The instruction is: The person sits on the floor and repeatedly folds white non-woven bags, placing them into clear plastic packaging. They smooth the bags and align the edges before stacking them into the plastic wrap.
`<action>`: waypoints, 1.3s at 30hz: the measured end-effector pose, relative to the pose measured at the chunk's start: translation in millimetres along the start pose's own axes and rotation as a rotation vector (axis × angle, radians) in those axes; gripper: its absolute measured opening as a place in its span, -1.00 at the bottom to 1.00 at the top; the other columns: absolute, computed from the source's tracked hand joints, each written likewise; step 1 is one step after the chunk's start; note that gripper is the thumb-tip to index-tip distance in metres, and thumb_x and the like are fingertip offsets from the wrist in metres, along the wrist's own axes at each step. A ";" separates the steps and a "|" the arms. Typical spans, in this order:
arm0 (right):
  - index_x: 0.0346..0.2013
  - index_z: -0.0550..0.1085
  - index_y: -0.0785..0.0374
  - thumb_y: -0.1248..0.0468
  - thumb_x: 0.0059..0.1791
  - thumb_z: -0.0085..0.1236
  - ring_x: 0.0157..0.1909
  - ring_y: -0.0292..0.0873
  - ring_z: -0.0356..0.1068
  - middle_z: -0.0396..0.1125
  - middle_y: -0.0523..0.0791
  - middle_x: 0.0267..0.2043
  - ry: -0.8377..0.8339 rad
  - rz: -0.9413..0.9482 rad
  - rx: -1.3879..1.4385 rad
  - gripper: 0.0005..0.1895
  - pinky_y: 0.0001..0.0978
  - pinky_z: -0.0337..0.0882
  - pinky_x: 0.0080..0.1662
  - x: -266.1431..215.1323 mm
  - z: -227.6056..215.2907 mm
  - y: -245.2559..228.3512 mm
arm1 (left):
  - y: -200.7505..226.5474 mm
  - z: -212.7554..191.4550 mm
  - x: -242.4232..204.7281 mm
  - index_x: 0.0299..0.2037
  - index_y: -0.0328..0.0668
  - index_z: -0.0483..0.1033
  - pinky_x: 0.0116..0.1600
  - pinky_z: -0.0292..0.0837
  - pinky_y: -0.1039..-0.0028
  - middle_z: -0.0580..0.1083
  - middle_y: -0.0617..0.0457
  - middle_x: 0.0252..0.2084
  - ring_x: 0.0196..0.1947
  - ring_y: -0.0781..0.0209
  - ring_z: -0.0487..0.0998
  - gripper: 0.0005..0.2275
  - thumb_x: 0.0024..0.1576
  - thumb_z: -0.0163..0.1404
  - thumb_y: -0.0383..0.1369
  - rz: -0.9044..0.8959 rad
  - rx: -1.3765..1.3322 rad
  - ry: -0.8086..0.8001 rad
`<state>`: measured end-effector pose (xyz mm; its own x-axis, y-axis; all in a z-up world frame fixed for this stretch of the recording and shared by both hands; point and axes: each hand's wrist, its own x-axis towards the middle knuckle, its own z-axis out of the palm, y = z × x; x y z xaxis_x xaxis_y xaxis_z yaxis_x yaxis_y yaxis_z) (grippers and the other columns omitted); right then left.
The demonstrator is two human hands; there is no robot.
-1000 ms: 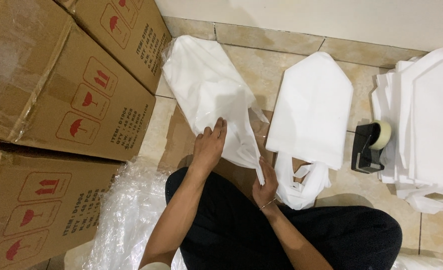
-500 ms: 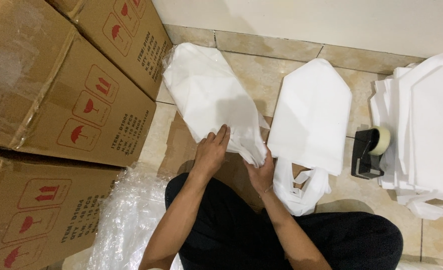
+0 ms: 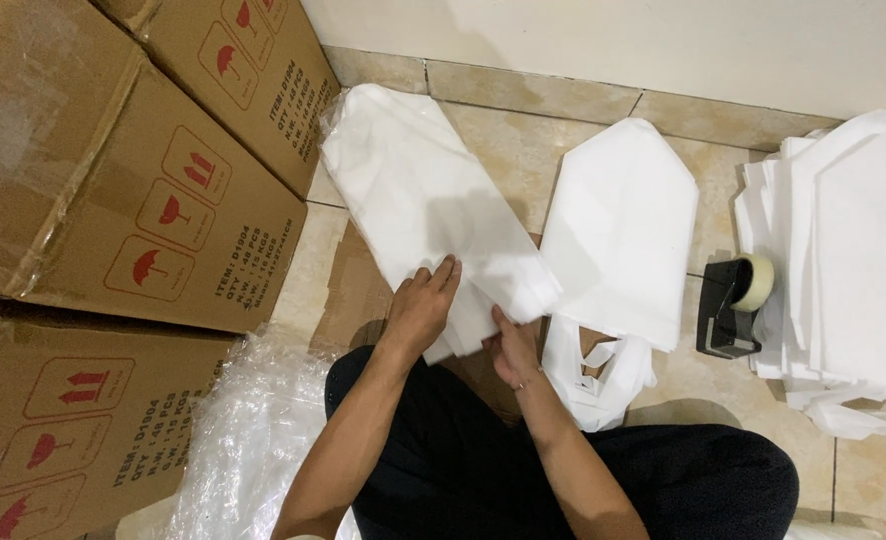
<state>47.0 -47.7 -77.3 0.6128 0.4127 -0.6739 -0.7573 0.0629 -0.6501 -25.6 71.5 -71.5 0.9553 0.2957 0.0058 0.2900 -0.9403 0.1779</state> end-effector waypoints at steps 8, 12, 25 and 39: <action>-0.34 0.32 0.39 0.20 -0.13 -0.01 -0.63 -0.18 0.27 0.24 0.00 -0.54 -0.097 -0.180 -0.191 -0.73 -0.33 0.27 -0.58 117.9 32.8 42.7 | 3.4 -8.3 -0.9 -0.01 -0.22 0.29 -0.30 0.35 0.38 0.28 -0.02 0.04 -0.24 0.08 0.38 -0.59 -0.13 -0.05 -0.51 0.004 0.127 0.040; -0.35 0.32 0.39 0.24 -0.18 0.09 -0.61 -0.16 0.19 0.24 -0.02 -0.56 -0.158 -0.187 0.126 -0.74 -0.37 0.32 -0.42 152.7 47.6 58.8 | 7.1 -14.2 -0.3 -0.13 -0.14 0.39 -0.33 0.38 0.41 0.34 0.03 -0.03 -0.29 0.12 0.41 -0.69 -0.12 -0.02 -0.47 -0.032 0.164 0.120; -0.48 0.34 0.34 0.28 -0.15 -0.02 -0.31 -0.02 0.33 0.31 0.05 -0.44 -0.220 -0.611 -0.900 -0.85 -0.25 0.29 -0.23 155.6 24.7 76.8 | 1.9 -18.4 3.7 -0.28 -0.17 0.46 -0.40 0.34 0.40 0.30 -0.07 -0.15 -0.34 0.07 0.36 -0.75 -0.21 0.06 -0.52 0.037 0.077 0.210; -0.48 0.29 0.23 0.25 -0.23 0.18 -0.61 -0.11 0.36 0.32 -0.01 -0.59 0.001 -0.144 -0.083 -0.77 -0.30 0.47 -0.56 225.5 64.1 97.6 | -13.0 19.8 5.9 -0.30 -0.29 0.40 -0.34 0.36 0.35 0.32 -0.11 -0.23 -0.34 0.02 0.39 -0.83 -0.11 -0.05 -0.57 0.105 -0.099 0.045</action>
<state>96.8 109.7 -270.3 0.7141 0.4039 -0.5718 -0.6401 0.0460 -0.7669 -22.6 82.1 -93.3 0.9758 0.2062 0.0731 0.1796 -0.9460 0.2700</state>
